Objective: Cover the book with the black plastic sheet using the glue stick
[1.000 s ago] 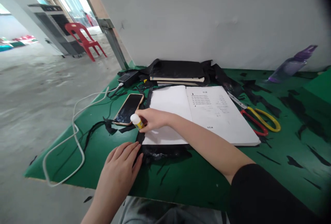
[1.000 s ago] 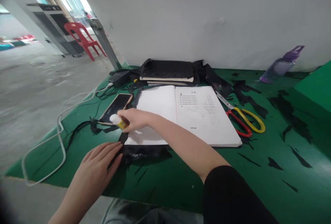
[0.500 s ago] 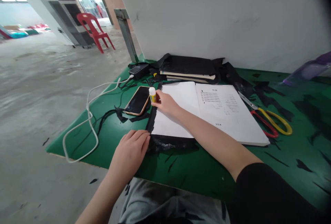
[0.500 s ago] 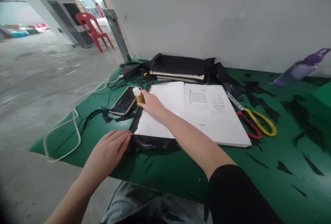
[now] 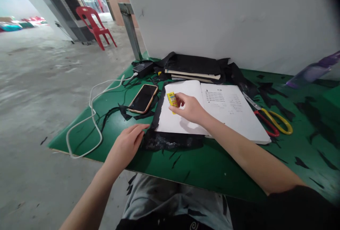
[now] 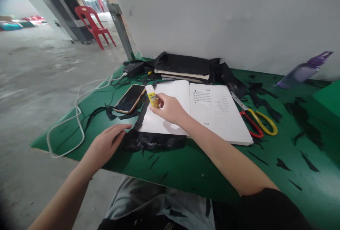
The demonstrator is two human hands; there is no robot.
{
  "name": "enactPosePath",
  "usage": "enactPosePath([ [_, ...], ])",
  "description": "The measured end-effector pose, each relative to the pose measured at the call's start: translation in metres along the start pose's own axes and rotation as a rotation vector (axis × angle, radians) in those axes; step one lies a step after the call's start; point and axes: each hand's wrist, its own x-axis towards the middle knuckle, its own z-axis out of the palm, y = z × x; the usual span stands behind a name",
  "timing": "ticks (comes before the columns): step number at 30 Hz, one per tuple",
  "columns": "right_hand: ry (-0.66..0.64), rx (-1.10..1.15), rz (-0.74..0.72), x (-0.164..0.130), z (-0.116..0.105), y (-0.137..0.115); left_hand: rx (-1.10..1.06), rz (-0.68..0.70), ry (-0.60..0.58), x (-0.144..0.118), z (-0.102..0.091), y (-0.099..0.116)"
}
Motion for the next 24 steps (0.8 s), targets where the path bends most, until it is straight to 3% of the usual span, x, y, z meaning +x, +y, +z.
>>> enactPosePath([
  [5,0.019,0.112,0.076,-0.018,0.003,0.005,0.015,-0.11,0.012,-0.009,-0.001,0.007],
  [13,-0.036,0.272,0.09,-0.023,0.022,-0.002,-0.048,-0.37,0.015,-0.019,-0.002,0.023],
  [24,-0.175,0.379,0.117,-0.033,0.038,-0.002,-0.229,-0.515,0.037,-0.029,-0.003,0.029],
])
